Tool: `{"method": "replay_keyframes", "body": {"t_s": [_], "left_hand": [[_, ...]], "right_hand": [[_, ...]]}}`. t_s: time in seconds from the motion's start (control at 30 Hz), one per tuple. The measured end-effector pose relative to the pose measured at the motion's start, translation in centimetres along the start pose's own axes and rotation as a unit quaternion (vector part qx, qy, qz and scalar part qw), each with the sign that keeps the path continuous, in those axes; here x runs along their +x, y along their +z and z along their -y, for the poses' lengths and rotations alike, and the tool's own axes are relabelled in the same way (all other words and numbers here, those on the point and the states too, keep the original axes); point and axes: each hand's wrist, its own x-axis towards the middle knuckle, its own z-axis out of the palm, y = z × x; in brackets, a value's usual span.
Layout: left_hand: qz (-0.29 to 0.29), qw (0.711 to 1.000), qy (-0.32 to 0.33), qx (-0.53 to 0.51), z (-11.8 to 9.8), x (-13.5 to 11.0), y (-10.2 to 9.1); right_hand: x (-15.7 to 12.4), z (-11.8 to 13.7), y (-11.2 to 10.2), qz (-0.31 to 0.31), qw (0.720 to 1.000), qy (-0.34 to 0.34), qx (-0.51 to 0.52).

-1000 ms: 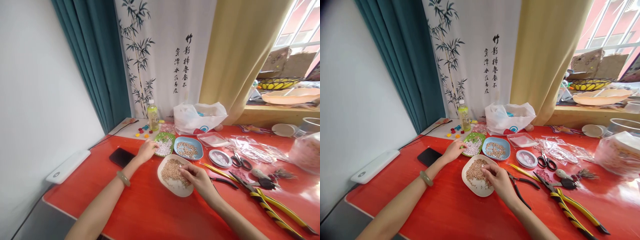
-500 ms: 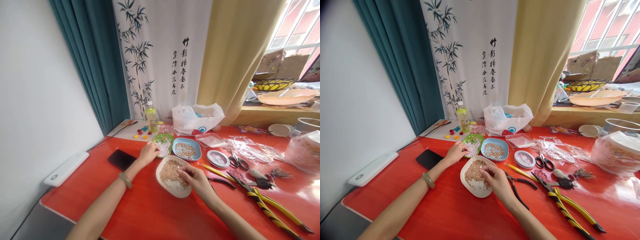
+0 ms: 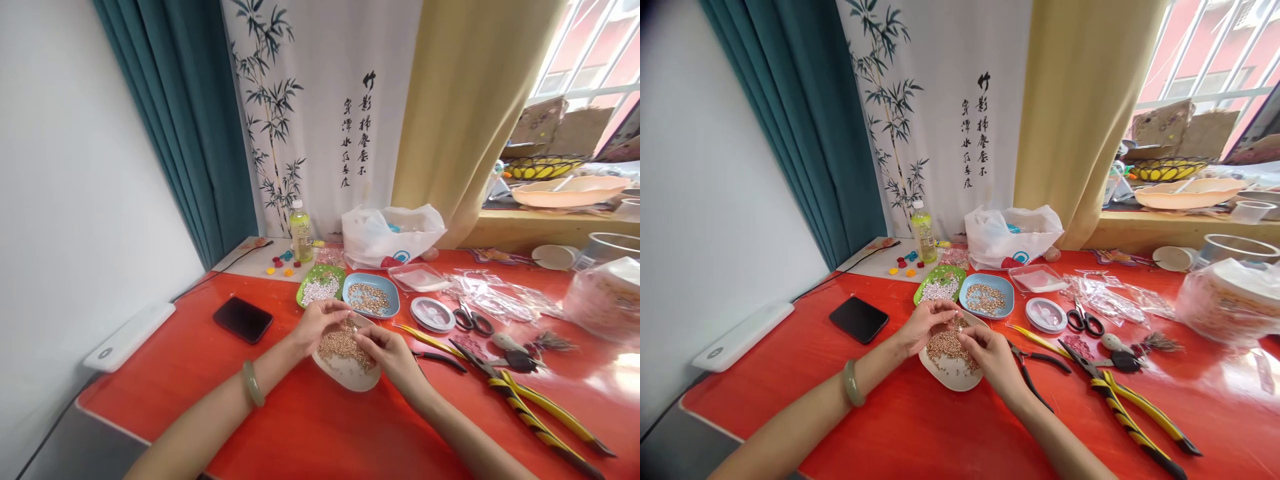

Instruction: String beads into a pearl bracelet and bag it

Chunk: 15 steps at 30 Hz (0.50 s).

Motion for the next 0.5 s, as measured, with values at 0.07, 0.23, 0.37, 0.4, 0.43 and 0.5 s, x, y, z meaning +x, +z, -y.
{"method": "replay_keyframes", "body": {"t_s": [0.07, 0.23, 0.37, 0.4, 0.43, 0.5], "left_hand": [[-0.004, 0.999, -0.016, -0.035, 0.13, -0.11, 0.10], [-0.006, 0.996, -0.045, -0.072, 0.45, 0.00, -0.31], [0.006, 0.995, -0.056, -0.081, 0.42, -0.15, -0.29], [0.008, 0.995, -0.057, -0.082, 0.41, -0.16, -0.28], [0.008, 0.995, -0.059, -0.082, 0.43, -0.13, -0.29], [0.003, 0.995, -0.064, -0.081, 0.53, -0.01, -0.37]], "right_hand": [[0.04, -0.06, 0.00, 0.002, 1.000, -0.002, 0.000], [0.09, -0.17, -0.06, 0.005, 1.000, -0.012, 0.008], [0.11, -0.10, -0.09, 0.006, 1.000, -0.012, 0.004], [0.12, -0.08, -0.09, 0.007, 1.000, -0.010, 0.002], [0.12, -0.07, -0.11, 0.008, 1.000, -0.008, 0.000], [0.11, -0.07, -0.13, 0.011, 1.000, -0.005, -0.005]]}}
